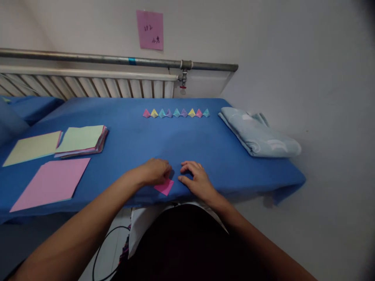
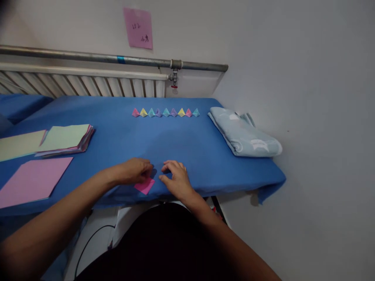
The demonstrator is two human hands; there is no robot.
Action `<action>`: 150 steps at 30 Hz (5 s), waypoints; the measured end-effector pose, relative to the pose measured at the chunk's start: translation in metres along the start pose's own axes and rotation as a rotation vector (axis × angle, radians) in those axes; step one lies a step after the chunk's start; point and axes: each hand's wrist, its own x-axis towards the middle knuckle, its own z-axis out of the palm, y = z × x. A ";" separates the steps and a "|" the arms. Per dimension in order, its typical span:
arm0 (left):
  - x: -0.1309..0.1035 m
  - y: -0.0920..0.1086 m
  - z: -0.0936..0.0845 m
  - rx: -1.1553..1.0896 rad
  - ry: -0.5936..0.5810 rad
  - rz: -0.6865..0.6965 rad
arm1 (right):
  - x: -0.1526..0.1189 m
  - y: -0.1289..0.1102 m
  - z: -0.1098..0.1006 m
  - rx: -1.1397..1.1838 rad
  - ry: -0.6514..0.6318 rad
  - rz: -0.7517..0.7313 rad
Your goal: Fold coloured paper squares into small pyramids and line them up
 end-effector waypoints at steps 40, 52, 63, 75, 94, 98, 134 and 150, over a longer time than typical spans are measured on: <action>-0.054 -0.007 0.036 -0.638 0.637 0.018 | -0.002 -0.043 0.007 0.130 -0.078 -0.193; -0.053 0.001 0.094 0.187 0.901 0.162 | -0.013 -0.015 0.022 -0.417 -0.075 -0.600; -0.062 0.000 0.101 0.032 0.913 0.079 | -0.026 -0.013 0.021 -0.366 -0.079 -0.552; -0.063 0.001 0.093 -0.009 0.879 0.072 | -0.029 -0.020 0.023 -0.297 -0.043 -0.389; -0.053 -0.007 0.085 -0.156 0.706 -0.131 | -0.018 -0.027 0.025 -0.186 -0.022 -0.125; -0.049 -0.011 0.083 -0.140 0.711 -0.153 | -0.017 -0.026 0.026 -0.192 -0.014 -0.125; -0.041 -0.012 0.084 -0.030 0.741 -0.215 | -0.010 -0.023 0.030 -0.205 -0.016 -0.061; -0.049 0.003 0.091 0.185 0.785 0.130 | -0.006 -0.024 0.027 -0.241 -0.046 -0.036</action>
